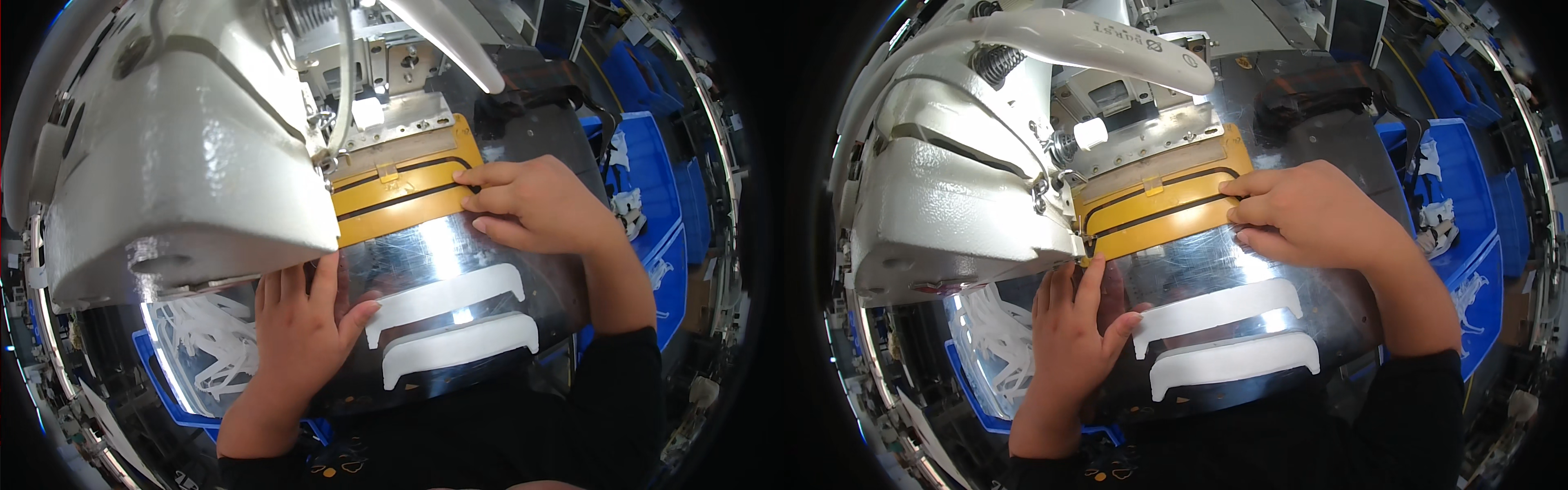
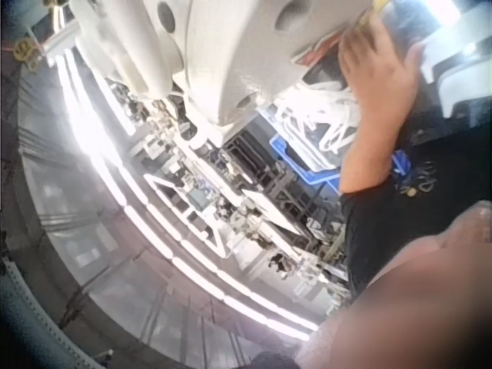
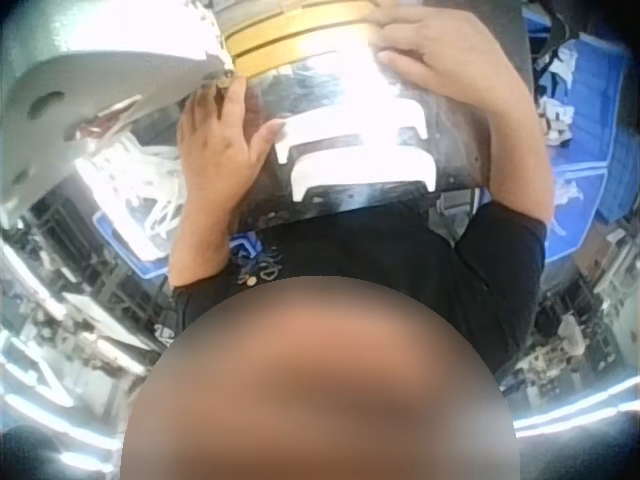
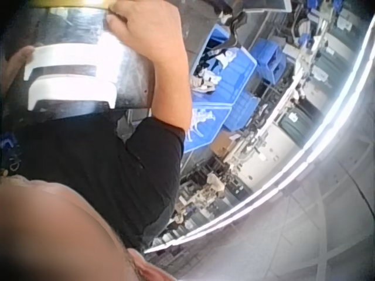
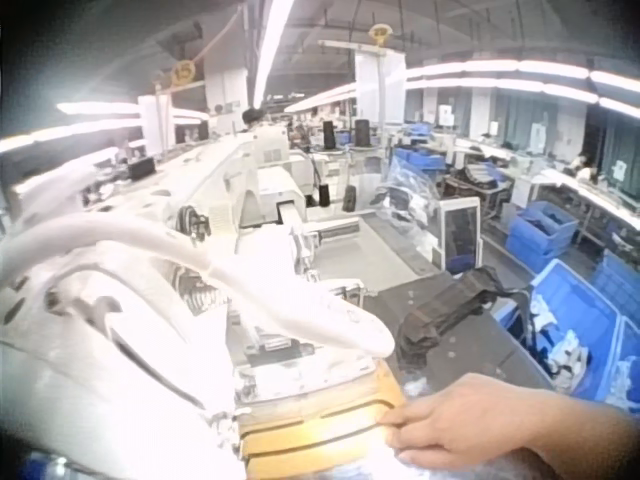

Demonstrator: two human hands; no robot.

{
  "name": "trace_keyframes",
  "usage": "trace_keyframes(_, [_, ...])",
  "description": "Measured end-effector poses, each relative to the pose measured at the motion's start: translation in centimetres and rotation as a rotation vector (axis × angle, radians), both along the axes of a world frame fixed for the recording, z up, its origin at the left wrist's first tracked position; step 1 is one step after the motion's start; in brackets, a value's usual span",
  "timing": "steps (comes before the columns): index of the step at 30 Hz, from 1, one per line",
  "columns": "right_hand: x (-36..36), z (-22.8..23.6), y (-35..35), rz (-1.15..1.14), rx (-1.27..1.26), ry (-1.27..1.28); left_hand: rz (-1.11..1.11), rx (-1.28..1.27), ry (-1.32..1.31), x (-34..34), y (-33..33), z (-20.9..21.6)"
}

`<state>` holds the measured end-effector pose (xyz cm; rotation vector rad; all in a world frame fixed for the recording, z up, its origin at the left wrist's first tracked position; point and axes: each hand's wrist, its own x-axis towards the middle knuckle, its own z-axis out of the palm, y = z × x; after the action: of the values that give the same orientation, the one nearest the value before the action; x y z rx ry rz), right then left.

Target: Using an industrial sewing machine or heat-press jig to assemble white garment panels with black straps.

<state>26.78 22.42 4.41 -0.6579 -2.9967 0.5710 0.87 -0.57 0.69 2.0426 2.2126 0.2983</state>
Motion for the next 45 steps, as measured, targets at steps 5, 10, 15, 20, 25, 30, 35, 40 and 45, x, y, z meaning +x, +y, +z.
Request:
trace_keyframes(5, [-0.4, -1.1, -0.2, 0.066, 0.041, 0.074, 0.012, 0.003, -0.018, -0.3, 0.2, 0.0])
trace_keyframes(10, [-0.8, -1.5, -0.4, 0.078, -0.022, 0.081, 0.028, -0.007, -0.018, -0.7, 0.3, -0.5])
trace_keyframes(15, [-1.3, -2.5, -0.8, 0.104, -0.042, 0.123, 0.037, -0.033, 0.0, -0.9, 0.7, -0.3])
trace_keyframes(20, [-1.6, -2.9, -1.0, 0.154, -0.009, 0.17, 0.041, -0.02, 0.028, -0.9, 0.5, -0.4])
trace_keyframes(25, [-1.8, -2.9, -1.1, 0.182, -0.031, 0.143, 0.045, -0.029, 0.028, -0.8, 0.5, -0.3])
trace_keyframes(30, [-2.0, -3.0, -1.1, 0.208, -0.05, 0.123, 0.04, -0.023, 0.019, -1.0, 0.5, -0.2])
trace_keyframes(35, [-1.8, -3.1, -0.8, 0.224, -0.068, 0.101, 0.011, -0.014, 0.042, -0.9, 0.6, -0.1])
trace_keyframes(40, [-1.9, -3.1, -0.8, 0.223, -0.067, 0.102, 0.014, -0.033, 0.047, -1.0, 0.5, 0.1])
trace_keyframes(45, [-1.8, -3.1, -0.7, 0.228, -0.074, 0.107, 0.004, -0.045, 0.052, -1.1, 0.5, 0.1])
